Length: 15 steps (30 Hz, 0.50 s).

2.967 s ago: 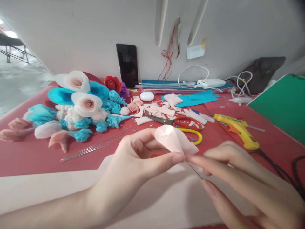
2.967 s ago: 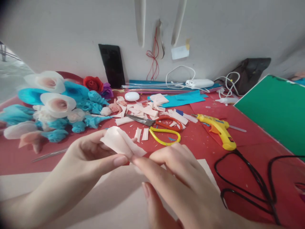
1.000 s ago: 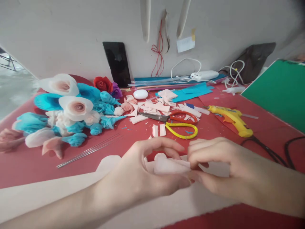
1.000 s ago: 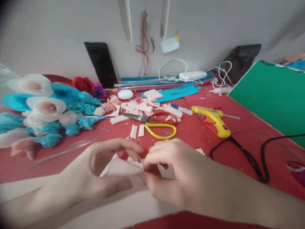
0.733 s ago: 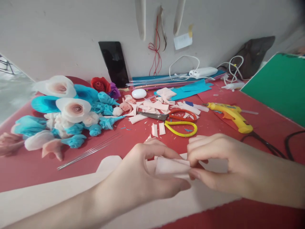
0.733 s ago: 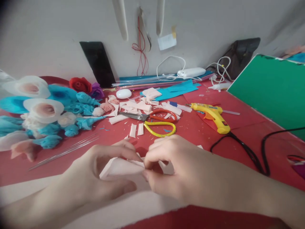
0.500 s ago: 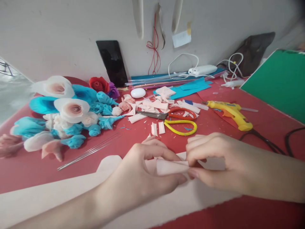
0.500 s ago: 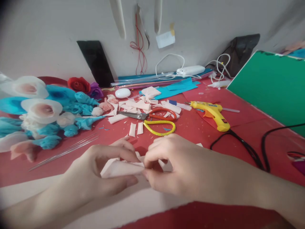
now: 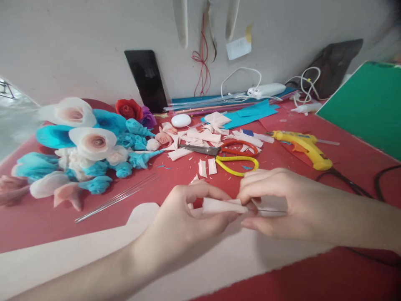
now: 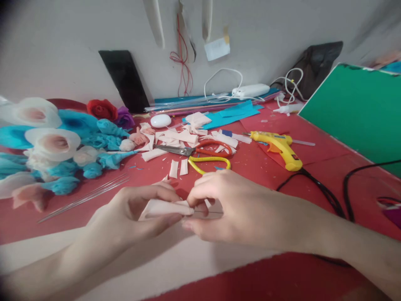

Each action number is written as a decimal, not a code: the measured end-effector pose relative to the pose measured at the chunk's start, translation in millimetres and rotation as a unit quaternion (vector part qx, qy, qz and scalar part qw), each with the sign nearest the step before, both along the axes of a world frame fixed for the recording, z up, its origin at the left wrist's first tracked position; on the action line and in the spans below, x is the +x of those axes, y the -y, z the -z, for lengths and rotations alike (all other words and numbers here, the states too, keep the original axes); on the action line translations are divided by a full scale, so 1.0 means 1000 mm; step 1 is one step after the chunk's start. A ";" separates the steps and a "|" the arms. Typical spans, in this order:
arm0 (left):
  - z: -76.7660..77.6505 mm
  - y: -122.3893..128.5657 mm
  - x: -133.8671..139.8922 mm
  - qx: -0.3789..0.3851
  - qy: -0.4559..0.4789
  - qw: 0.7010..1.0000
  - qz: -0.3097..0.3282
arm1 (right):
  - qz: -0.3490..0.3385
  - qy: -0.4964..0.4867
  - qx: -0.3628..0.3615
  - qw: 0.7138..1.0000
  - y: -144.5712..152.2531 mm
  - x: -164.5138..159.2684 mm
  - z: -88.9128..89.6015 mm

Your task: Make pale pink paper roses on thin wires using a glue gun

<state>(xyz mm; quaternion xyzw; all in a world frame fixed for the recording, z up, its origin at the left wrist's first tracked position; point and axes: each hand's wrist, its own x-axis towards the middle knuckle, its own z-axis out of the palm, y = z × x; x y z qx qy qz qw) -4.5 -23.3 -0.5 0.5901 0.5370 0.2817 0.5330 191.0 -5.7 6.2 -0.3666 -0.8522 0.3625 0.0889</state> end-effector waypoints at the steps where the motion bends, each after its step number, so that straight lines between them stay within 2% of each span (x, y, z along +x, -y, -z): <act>1: 0.000 0.001 0.000 -0.008 -0.002 1.000 0.004 | -0.001 -0.005 0.020 1.000 0.000 0.000 0.001; 7: -0.001 0.005 0.002 -0.040 -0.031 0.999 0.009 | -0.023 -0.030 0.073 0.997 -0.003 -0.003 0.002; 15: -0.001 0.003 0.004 -0.006 -0.060 0.998 -0.003 | -0.019 -0.020 0.070 0.997 -0.005 -0.003 0.005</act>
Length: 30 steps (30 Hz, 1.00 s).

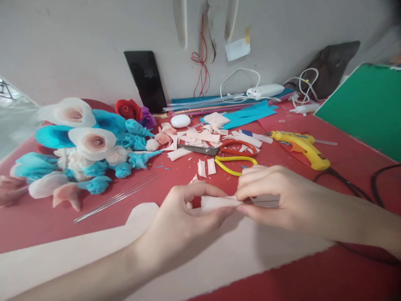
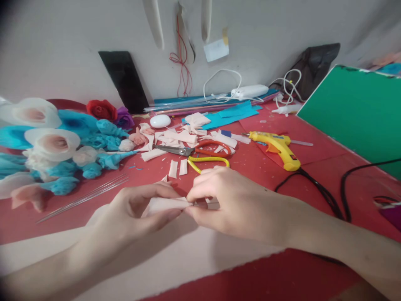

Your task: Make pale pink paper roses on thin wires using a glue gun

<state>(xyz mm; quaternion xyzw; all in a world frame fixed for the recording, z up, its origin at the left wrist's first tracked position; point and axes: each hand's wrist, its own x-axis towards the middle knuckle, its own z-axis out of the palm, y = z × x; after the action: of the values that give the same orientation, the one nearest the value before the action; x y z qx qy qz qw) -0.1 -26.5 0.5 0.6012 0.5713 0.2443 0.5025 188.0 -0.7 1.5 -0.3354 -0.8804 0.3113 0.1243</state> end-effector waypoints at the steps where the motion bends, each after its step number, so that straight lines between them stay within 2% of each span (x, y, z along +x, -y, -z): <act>1: 0.001 0.000 0.000 0.012 -0.011 1.000 -0.002 | 0.003 0.001 -0.009 1.000 0.000 0.000 0.001; 6: 0.007 0.002 -0.002 0.018 0.002 1.000 0.005 | 0.018 0.010 -0.058 0.998 0.000 -0.001 0.005; 9: 0.013 0.003 -0.004 0.011 0.032 0.999 -0.001 | 0.018 0.017 -0.070 0.997 -0.002 -0.001 0.000; 11: 0.015 0.003 -0.004 -0.004 0.053 0.999 -0.007 | 0.052 0.013 -0.024 0.998 -0.004 0.002 -0.009; 13: 0.016 0.002 -0.004 -0.018 0.067 0.997 -0.014 | 0.141 -0.003 0.075 0.987 -0.008 0.012 -0.020; 15: 0.017 0.002 -0.004 -0.034 0.080 0.996 -0.023 | 0.265 0.009 0.180 0.947 -0.014 0.028 -0.026; 16: 0.018 0.002 -0.004 -0.043 0.086 0.995 -0.028 | 0.331 0.057 0.215 0.917 -0.018 0.039 -0.026; 18: 0.019 0.001 -0.004 -0.058 0.103 0.992 -0.033 | 0.405 0.122 0.233 0.876 -0.028 0.064 -0.018; 20: 0.021 0.002 -0.005 -0.039 0.104 0.993 -0.035 | 0.473 0.178 0.247 0.827 -0.039 0.089 -0.004; 22: 0.024 0.002 -0.006 0.008 0.084 0.996 -0.036 | 0.509 0.229 0.203 0.804 -0.049 0.111 0.012; 25: 0.026 0.001 -0.007 0.051 0.052 0.996 -0.043 | 0.514 0.272 0.084 0.809 -0.060 0.130 0.028; 27: 0.026 0.001 -0.008 0.055 0.043 0.996 -0.049 | 0.513 0.266 0.025 0.816 -0.062 0.135 0.033; 30: 0.024 0.000 -0.007 0.066 0.044 0.995 -0.052 | 0.528 0.203 -0.008 0.825 -0.056 0.136 0.029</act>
<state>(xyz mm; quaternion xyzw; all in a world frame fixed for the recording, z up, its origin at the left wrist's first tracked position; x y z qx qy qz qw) -7.0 -26.9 -23.4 0.5914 0.5613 0.3337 0.4731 323.6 55.2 -27.3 -0.8054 -0.5720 0.1298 0.0853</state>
